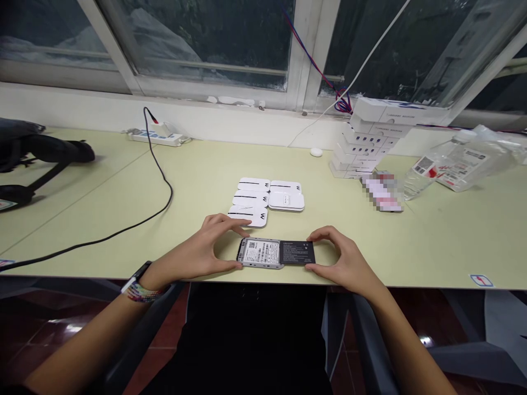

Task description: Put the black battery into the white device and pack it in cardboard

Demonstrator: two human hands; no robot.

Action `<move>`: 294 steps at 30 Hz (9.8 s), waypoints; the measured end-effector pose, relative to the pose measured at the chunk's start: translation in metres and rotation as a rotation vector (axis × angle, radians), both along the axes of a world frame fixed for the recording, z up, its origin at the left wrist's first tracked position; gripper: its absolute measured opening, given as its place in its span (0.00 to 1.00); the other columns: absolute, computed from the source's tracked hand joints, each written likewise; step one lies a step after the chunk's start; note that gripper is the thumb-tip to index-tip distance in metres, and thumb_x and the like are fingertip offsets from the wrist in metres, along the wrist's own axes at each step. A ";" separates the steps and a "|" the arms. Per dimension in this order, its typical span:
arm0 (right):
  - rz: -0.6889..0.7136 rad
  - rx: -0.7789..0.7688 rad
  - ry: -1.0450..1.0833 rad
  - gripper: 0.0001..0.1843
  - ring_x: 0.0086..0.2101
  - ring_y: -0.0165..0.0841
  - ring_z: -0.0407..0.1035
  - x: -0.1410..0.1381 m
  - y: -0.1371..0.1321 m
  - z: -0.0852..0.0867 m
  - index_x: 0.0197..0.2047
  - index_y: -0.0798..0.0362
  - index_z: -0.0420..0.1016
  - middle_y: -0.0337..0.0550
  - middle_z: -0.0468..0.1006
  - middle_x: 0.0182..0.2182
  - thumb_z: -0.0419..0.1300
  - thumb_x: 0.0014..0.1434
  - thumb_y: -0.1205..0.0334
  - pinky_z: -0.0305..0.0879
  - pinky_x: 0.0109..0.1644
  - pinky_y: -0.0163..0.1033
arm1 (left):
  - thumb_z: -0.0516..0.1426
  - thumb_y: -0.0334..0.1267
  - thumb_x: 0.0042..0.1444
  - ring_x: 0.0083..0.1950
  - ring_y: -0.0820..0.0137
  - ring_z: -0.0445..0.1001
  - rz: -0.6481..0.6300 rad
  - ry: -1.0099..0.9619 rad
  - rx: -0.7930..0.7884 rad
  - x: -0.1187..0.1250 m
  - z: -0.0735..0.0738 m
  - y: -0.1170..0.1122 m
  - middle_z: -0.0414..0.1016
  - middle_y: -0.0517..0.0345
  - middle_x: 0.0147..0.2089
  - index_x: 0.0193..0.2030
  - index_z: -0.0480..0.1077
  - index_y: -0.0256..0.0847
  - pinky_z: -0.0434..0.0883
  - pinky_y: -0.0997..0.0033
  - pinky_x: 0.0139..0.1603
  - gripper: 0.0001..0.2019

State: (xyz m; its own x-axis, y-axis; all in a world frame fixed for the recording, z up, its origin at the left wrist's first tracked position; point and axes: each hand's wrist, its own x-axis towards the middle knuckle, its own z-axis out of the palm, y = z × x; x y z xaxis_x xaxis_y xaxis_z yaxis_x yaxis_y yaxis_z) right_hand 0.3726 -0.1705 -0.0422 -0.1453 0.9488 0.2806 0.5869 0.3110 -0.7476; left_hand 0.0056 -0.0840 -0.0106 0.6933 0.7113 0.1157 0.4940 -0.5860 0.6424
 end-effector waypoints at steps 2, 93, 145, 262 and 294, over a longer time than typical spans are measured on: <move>-0.003 0.003 -0.002 0.24 0.54 0.49 0.79 -0.001 0.000 0.001 0.53 0.43 0.76 0.45 0.82 0.51 0.78 0.58 0.47 0.78 0.63 0.59 | 0.73 0.47 0.58 0.73 0.47 0.60 -0.003 -0.006 -0.004 0.000 0.000 0.000 0.78 0.56 0.65 0.76 0.63 0.57 0.65 0.39 0.73 0.42; 0.376 0.342 -0.163 0.14 0.56 0.45 0.75 -0.078 0.031 0.022 0.58 0.47 0.77 0.48 0.83 0.51 0.60 0.73 0.68 0.75 0.60 0.56 | 0.72 0.44 0.57 0.73 0.49 0.60 0.002 0.018 0.009 0.003 0.002 -0.001 0.78 0.55 0.64 0.77 0.58 0.54 0.63 0.41 0.75 0.45; 0.148 0.098 -0.182 0.12 0.40 0.38 0.76 -0.073 0.043 0.019 0.55 0.48 0.84 0.46 0.79 0.42 0.60 0.76 0.60 0.76 0.45 0.46 | 0.70 0.49 0.61 0.70 0.46 0.63 -0.060 0.026 0.117 0.002 0.002 0.002 0.77 0.52 0.64 0.69 0.73 0.55 0.67 0.42 0.70 0.30; 0.259 0.070 -0.066 0.02 0.36 0.35 0.71 -0.073 0.009 0.012 0.44 0.49 0.78 0.41 0.76 0.37 0.65 0.72 0.61 0.68 0.40 0.41 | 0.58 0.43 0.76 0.46 0.61 0.73 -0.259 -0.015 0.161 0.008 0.006 -0.001 0.76 0.55 0.42 0.49 0.78 0.42 0.70 0.59 0.51 0.10; 0.413 0.097 -0.231 0.15 0.61 0.47 0.71 -0.066 0.020 0.023 0.59 0.42 0.74 0.50 0.78 0.59 0.68 0.71 0.56 0.74 0.64 0.57 | 0.59 0.46 0.74 0.71 0.49 0.68 -0.195 -0.020 0.254 0.007 -0.001 -0.004 0.72 0.47 0.71 0.78 0.63 0.53 0.69 0.42 0.72 0.28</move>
